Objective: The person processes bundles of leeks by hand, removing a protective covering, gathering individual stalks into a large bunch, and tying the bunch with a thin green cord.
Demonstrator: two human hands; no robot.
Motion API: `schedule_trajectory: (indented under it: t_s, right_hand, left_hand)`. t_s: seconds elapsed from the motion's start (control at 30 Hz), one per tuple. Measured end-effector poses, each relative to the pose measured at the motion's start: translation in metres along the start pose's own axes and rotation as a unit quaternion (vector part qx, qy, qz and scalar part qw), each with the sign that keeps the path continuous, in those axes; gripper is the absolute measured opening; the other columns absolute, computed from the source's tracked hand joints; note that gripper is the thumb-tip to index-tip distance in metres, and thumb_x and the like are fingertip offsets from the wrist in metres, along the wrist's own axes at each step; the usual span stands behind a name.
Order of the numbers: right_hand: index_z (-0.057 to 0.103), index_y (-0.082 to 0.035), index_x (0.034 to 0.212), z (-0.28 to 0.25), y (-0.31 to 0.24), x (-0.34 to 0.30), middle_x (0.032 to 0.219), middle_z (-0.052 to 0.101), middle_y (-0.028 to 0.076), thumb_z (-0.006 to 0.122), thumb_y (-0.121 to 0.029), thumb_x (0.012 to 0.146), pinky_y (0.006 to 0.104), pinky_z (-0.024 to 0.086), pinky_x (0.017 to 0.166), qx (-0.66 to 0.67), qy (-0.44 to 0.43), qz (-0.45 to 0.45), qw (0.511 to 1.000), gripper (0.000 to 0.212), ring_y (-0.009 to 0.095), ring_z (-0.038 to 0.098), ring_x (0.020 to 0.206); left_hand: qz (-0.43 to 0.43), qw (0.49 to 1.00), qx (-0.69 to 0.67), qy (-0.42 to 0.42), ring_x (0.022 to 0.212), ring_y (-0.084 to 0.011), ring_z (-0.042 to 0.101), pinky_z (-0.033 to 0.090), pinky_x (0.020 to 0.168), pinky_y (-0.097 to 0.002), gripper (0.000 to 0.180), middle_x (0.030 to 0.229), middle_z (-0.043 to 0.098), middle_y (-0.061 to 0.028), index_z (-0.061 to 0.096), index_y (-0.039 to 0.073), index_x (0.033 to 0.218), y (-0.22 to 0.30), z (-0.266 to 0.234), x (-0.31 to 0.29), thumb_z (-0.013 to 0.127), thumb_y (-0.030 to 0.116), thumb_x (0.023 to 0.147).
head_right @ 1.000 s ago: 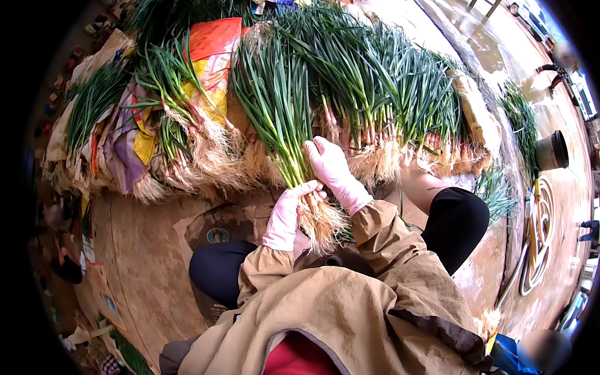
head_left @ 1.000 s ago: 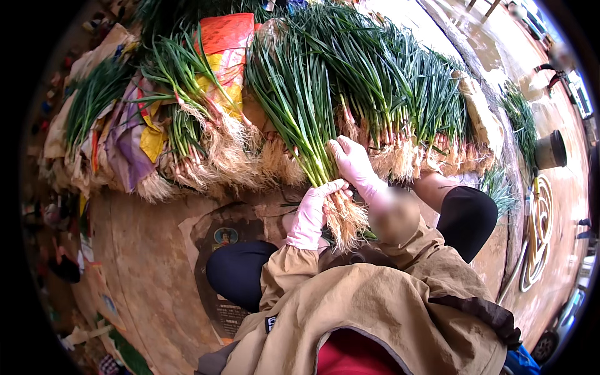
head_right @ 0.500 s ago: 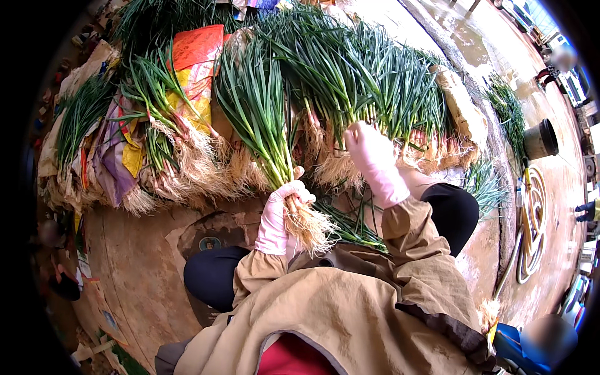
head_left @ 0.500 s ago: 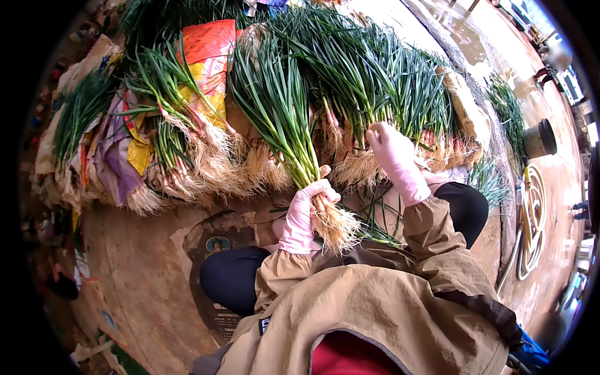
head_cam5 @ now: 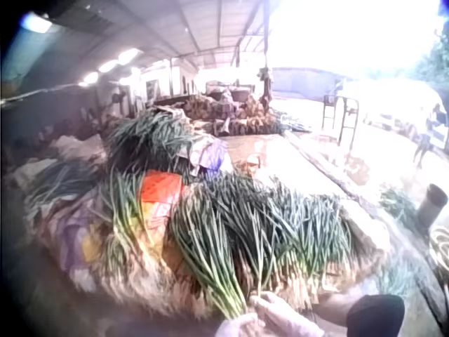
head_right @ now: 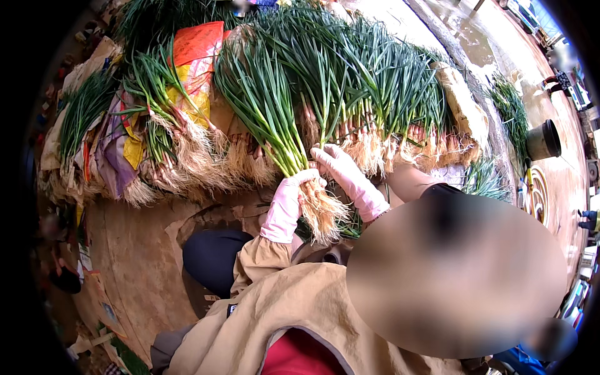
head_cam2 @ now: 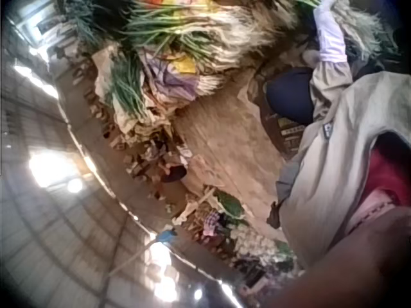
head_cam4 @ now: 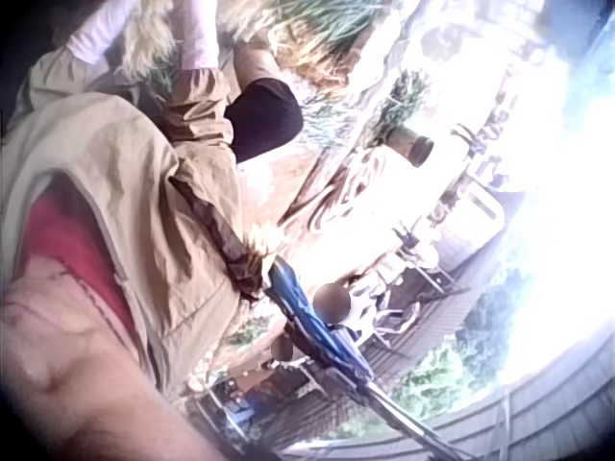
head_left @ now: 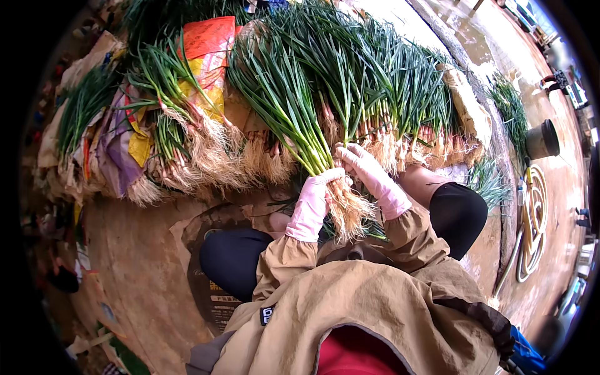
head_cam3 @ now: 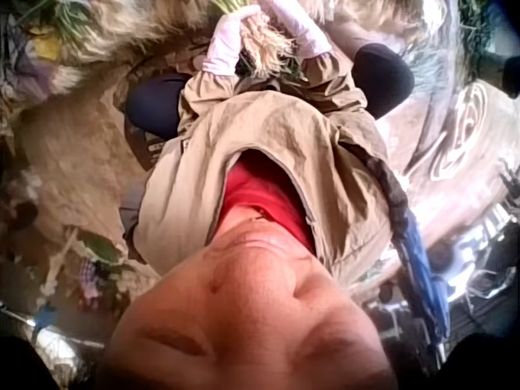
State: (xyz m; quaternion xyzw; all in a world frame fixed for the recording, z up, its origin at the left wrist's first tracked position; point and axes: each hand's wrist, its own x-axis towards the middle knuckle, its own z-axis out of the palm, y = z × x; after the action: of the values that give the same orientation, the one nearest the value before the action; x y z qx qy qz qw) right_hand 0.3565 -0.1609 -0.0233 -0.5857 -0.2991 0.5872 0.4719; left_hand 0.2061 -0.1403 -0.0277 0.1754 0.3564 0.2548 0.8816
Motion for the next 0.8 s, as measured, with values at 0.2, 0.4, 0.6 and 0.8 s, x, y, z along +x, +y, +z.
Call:
schedule_trajectory:
  t_s: [0.2,0.4,0.6,0.8]
  right_hand:
    - [0.055,-0.003,0.12,-0.03,0.022,0.046,0.091,0.064,0.0,0.06,-0.015,0.09,0.0151,0.035,0.046,0.435,-0.158,0.006,0.886,0.033,0.001,0.04,0.052]
    - [0.061,0.003,0.098,0.006,0.037,0.027,0.079,0.066,0.005,0.056,-0.026,0.095,0.0257,0.046,0.059,-0.315,0.17,-0.235,0.904,0.03,0.012,0.058,0.062]
    - [0.063,-0.009,0.094,-0.008,0.021,0.042,0.062,0.045,-0.005,0.049,-0.033,0.097,0.0209,0.026,0.042,0.151,0.053,0.01,0.987,0.029,0.005,0.031,0.045]
    - [0.052,-0.004,0.126,0.002,0.017,0.042,0.06,0.034,-0.008,0.047,-0.028,0.098,0.0164,0.024,0.042,0.508,-0.281,0.017,0.814,0.038,0.003,0.029,0.047]
  left_hand:
    - [0.003,0.997,-0.048,-0.066,0.077,-0.0202,0.063,0.055,0.068,-0.0325,0.023,0.091,0.065,-0.009,0.055,0.006,0.107,-0.006,-0.008,0.001,0.059,0.005,0.084]
    - [-0.018,0.999,0.033,0.012,0.081,-0.0202,0.062,0.054,0.074,-0.0318,0.019,0.095,0.063,-0.0106,0.054,0.007,0.105,-0.012,-0.024,0.003,0.058,0.005,0.086]
    - [-0.02,0.979,-0.168,-0.115,0.071,-0.0178,0.057,0.05,0.066,-0.0306,0.013,0.086,0.059,-0.0081,0.054,0.006,0.099,-0.006,-0.007,-0.013,0.057,0.005,0.086]
    - [-0.083,0.966,-0.175,-0.17,0.079,-0.0189,0.061,0.052,0.072,-0.0308,0.016,0.089,0.06,-0.0083,0.056,0.001,0.1,-0.009,-0.021,-0.013,0.056,0.012,0.088]
